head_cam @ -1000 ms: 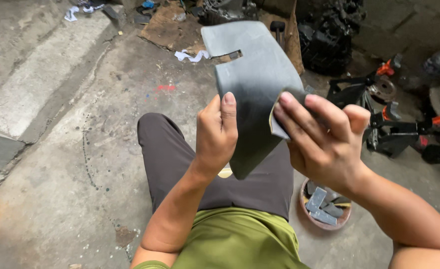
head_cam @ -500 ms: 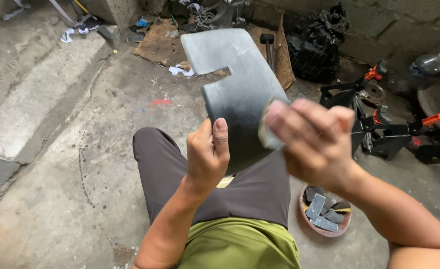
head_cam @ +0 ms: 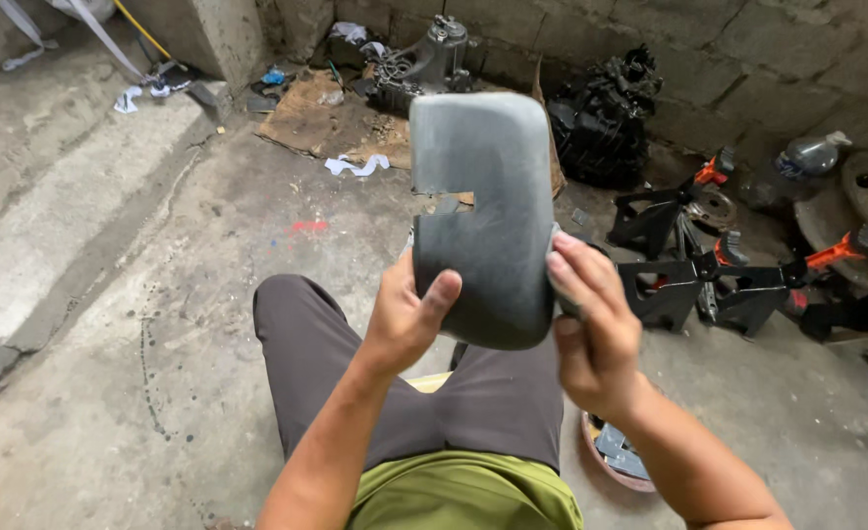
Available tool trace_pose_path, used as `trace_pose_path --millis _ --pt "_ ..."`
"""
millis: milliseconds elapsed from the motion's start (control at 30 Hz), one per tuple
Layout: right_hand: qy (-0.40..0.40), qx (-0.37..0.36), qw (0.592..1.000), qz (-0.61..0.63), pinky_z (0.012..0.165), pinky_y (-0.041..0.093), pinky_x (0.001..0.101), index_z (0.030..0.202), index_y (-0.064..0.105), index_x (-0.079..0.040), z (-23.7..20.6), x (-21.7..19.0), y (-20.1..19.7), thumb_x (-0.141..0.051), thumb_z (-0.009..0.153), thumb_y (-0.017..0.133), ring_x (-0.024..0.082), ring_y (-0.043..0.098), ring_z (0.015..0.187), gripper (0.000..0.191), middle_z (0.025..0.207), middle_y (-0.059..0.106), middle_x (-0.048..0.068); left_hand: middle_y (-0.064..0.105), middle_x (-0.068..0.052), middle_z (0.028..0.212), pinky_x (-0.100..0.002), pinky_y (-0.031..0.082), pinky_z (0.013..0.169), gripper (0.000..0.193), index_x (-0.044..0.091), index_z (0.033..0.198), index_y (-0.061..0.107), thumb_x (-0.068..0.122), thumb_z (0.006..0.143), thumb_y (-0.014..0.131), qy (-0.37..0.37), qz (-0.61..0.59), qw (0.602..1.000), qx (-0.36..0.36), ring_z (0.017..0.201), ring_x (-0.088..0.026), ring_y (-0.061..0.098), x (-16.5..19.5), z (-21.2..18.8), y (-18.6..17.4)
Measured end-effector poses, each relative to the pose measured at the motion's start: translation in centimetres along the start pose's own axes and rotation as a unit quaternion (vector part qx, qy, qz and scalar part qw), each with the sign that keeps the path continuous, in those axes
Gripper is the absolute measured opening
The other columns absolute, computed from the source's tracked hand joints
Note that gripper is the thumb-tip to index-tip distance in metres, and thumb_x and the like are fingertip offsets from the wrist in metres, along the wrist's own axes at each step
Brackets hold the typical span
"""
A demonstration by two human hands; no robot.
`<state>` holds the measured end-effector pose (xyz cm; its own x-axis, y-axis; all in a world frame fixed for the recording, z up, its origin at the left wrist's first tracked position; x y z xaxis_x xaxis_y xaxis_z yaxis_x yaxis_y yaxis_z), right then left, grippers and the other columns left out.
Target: The person sands a dark plastic part with a sanding block, then wipes it with a cloth, and continues sanding different areas. The person handles the part and tools by hand throughout.
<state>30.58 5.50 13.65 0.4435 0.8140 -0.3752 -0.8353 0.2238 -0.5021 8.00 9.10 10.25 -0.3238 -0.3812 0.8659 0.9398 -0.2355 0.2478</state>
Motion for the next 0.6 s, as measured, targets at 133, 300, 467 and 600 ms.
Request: trace_pose_path --millis 133,300,467,600 --pt "-0.121 -0.048 0.97 -0.205 0.101 0.039 0.0469 0.126 0.067 -0.001 1.6 -2.0 0.5 -0.009 0.088 0.065 0.039 0.055 0.131 0.039 0.135 0.064 0.018 0.064 0.001 0.09 -0.023 0.047 0.077 0.045 -0.005 0.113 0.067 0.038 0.107 0.06 -0.073 -0.01 0.997 0.039 0.085 -0.006 0.054 -0.2 0.9 -0.6" --pt "-0.151 -0.097 0.951 -0.25 0.101 0.036 0.0441 0.129 0.072 -0.006 6.0 -2.2 -2.3 -0.003 0.084 0.066 0.032 0.053 0.133 0.045 0.139 0.067 0.009 0.064 0.003 0.085 -0.023 0.049 0.074 0.043 -0.003 0.102 0.067 0.039 0.107 0.058 -0.026 0.043 0.998 0.031 0.082 -0.005 0.055 0.8 -0.3 -0.4" --pt "-0.252 -0.145 0.932 -0.215 0.094 0.036 0.042 0.122 0.074 -0.01 6.0 -3.6 -1.6 -0.002 0.079 0.066 0.026 0.056 0.126 0.045 0.133 0.07 0.005 0.056 0.005 0.078 -0.024 0.044 0.066 0.043 -0.003 0.093 0.064 0.038 0.107 0.058 -0.032 0.068 0.995 0.061 0.075 -0.005 0.047 1.3 -0.5 0.0" --pt "-0.187 -0.135 0.945 -0.232 0.094 0.039 0.0407 0.123 0.073 -0.007 6.9 -2.5 -2.1 -0.002 0.082 0.069 0.028 0.057 0.126 0.041 0.133 0.069 0.006 0.051 0.007 0.075 -0.023 0.041 0.064 0.043 0.0 0.089 0.061 0.038 0.108 0.056 -0.029 0.104 0.991 0.074 0.074 -0.004 0.042 1.8 0.3 -0.5"
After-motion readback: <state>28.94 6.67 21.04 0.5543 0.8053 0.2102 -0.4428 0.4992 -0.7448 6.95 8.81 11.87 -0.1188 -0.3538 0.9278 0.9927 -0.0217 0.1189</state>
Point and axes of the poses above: each hand's wrist, its own z-axis towards the middle knuckle, its own y-axis out of the palm, x = y × z, the point moved 3 cm from there along z, towards the middle knuckle
